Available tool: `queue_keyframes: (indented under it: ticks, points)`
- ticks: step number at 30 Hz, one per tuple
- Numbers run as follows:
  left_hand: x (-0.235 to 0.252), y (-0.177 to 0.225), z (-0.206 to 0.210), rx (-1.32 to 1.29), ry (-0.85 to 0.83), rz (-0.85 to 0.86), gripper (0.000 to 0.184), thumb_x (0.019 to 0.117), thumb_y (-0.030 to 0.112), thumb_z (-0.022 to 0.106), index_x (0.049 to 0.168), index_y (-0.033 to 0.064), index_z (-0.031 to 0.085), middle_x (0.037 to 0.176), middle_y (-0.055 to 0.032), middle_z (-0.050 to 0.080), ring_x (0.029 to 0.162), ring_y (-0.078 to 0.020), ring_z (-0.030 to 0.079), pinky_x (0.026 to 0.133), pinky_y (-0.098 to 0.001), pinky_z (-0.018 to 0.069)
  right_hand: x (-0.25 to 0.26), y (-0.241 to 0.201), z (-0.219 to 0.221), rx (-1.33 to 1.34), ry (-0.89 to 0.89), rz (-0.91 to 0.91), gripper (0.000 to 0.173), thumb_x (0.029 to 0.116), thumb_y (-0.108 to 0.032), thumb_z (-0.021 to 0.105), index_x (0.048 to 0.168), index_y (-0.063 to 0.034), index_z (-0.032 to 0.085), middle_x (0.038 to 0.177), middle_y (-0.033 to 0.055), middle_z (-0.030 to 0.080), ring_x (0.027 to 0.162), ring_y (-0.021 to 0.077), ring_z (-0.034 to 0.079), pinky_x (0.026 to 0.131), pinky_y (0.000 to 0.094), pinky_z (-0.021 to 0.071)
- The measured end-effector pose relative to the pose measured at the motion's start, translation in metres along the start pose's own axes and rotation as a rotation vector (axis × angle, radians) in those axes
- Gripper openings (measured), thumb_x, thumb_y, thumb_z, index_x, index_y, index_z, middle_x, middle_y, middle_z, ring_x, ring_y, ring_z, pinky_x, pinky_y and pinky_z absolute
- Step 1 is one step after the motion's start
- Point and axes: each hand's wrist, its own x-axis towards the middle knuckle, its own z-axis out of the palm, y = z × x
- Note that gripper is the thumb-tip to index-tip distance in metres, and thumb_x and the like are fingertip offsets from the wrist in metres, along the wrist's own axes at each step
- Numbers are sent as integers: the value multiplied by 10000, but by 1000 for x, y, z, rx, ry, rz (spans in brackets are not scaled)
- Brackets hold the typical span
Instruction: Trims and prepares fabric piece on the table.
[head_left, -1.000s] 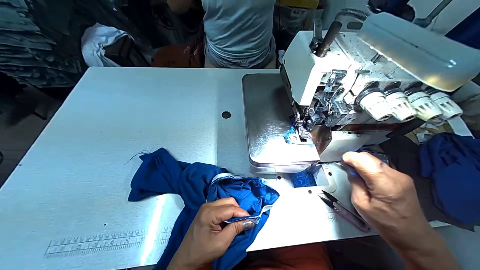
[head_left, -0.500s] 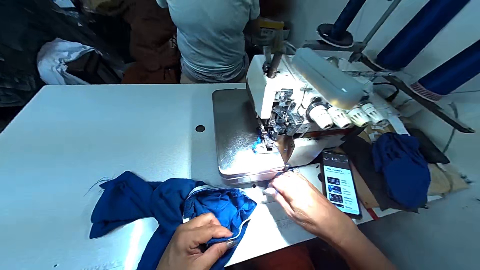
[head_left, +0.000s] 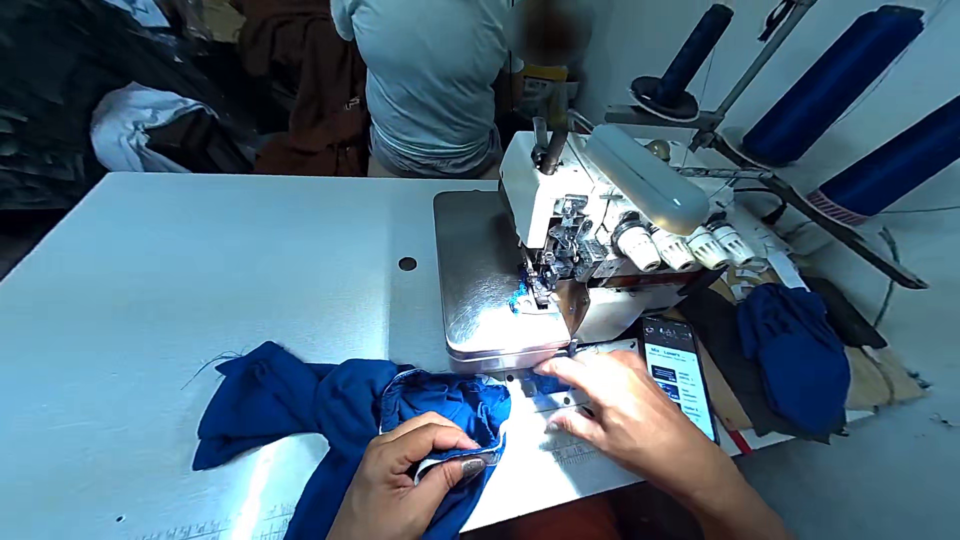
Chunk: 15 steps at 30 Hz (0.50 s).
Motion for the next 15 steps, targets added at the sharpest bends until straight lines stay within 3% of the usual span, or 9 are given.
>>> queue_keyframes:
  ticks: [1,4,6,8,9,10,12,14,15]
  points:
    - [1,-2,2,-2,-5,4,75,920,222,750,954,158,769,981,46,724,973,-14,668,854,-149,553,-2,1,-3,11,-22,6,403,847,-448,709,1139,-178,774,1007,39,705,944,251,662,820,528,492]
    - [2,-7,7,15,-2,4,105,952,224,709,960,143,774,991,30,696,976,-10,639,854,-135,528,-2,2,-18,204,-145,90,551,867,-576,684,1271,-204,735,1201,-25,720,1109,142,663,936,472,526]
    - [4,-1,9,18,27,-34,119,940,216,720,966,118,783,969,29,729,947,-6,662,848,-140,538,-5,3,-17,238,-125,118,500,869,-472,703,1257,-159,743,1176,13,726,1113,182,652,944,506,482]
    - [7,12,11,-17,88,-110,119,891,177,771,949,73,775,955,31,766,901,12,698,828,-143,567,-5,1,-23,473,-103,158,369,947,-368,673,1223,-133,742,1127,-43,748,1084,55,683,957,295,563]
    - [7,14,12,-29,113,-135,117,871,167,787,924,65,767,920,42,764,858,28,696,793,-134,569,-5,1,-25,581,-99,174,351,984,-359,631,1230,-129,732,1127,-49,748,1081,38,683,952,262,568]
    - [6,13,12,-35,117,-143,115,864,169,790,910,66,766,892,49,761,828,37,690,766,-128,568,-6,1,-25,573,-83,195,373,1020,-410,560,1233,-160,738,1143,-75,742,1096,20,668,961,266,552]
    - [5,5,11,-44,69,-123,118,885,209,772,908,93,773,877,56,759,807,38,687,741,-122,567,-10,0,-17,578,-13,227,445,1082,-370,398,1184,-127,757,1118,-50,751,1081,54,666,967,328,517]
    - [7,5,12,-83,21,-138,111,896,207,760,907,99,785,885,46,759,822,25,690,755,-130,567,-12,-9,-8,716,90,246,452,1099,-285,355,1082,-66,750,1006,-6,764,914,69,723,828,266,603]
    - [7,6,12,-106,4,-149,111,899,207,757,905,101,790,888,44,760,828,20,692,759,-133,568,-12,-15,0,704,165,207,365,1066,-248,439,1021,-77,758,981,-15,749,828,40,698,723,216,588]
